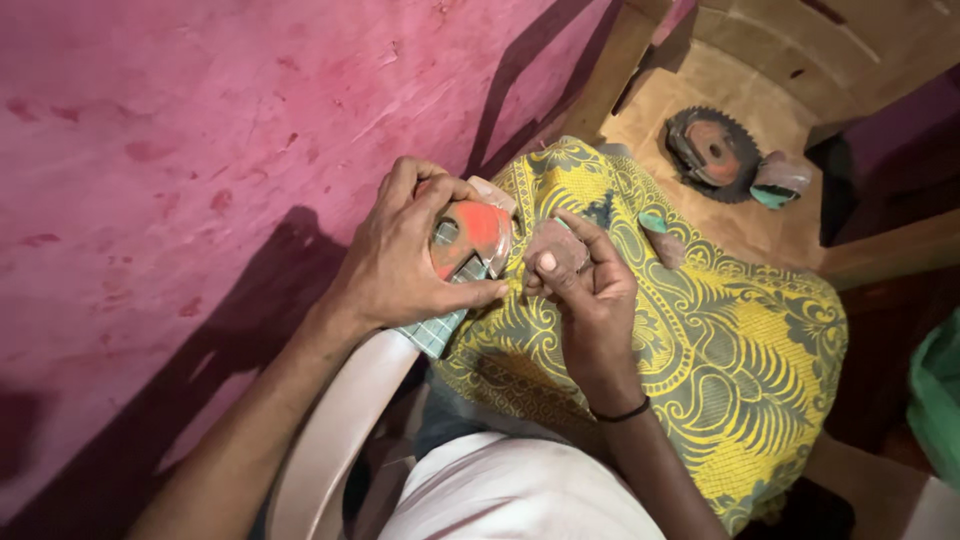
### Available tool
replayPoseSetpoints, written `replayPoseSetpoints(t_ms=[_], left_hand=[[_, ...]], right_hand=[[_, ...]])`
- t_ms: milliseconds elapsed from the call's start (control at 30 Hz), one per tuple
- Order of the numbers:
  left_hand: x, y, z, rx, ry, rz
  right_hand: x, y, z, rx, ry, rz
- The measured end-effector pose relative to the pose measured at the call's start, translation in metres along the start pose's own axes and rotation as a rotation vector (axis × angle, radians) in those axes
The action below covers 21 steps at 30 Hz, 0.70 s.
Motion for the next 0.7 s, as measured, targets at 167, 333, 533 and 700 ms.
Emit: replayPoseSetpoints(t_ms=[167, 333, 533, 700], left_hand=[[-0.003, -0.015, 0.000, 0.106, -0.044, -0.123], [-0.005, -0.010, 0.000, 0.062, 0.074, -0.180], [-0.005, -0.002, -0.001, 0.028, 0.120, -0.226], [-0.006, -0.002, -0.003, 0.035, 0.099, -0.244]], right_hand=[[-0.001, 0.006, -0.002, -0.130, 0.006, 0.067], [-0.010, 0.009, -0.013, -0.271, 0.044, 0.130], [-0.011, 0.014, -0.022, -0.322, 0.076, 0.165], [-0.014, 0.007, -0.017, -0.511, -0.007, 0.177]])
Point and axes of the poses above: each hand's wrist, its own x-axis towards the middle knuckle, its own z-axis out of the back of the hand, y = z × x, the point moved 6 cm from there along x, towards the middle knuckle, and after that the axes turned 1 degree about z, right-handed, at the moved point
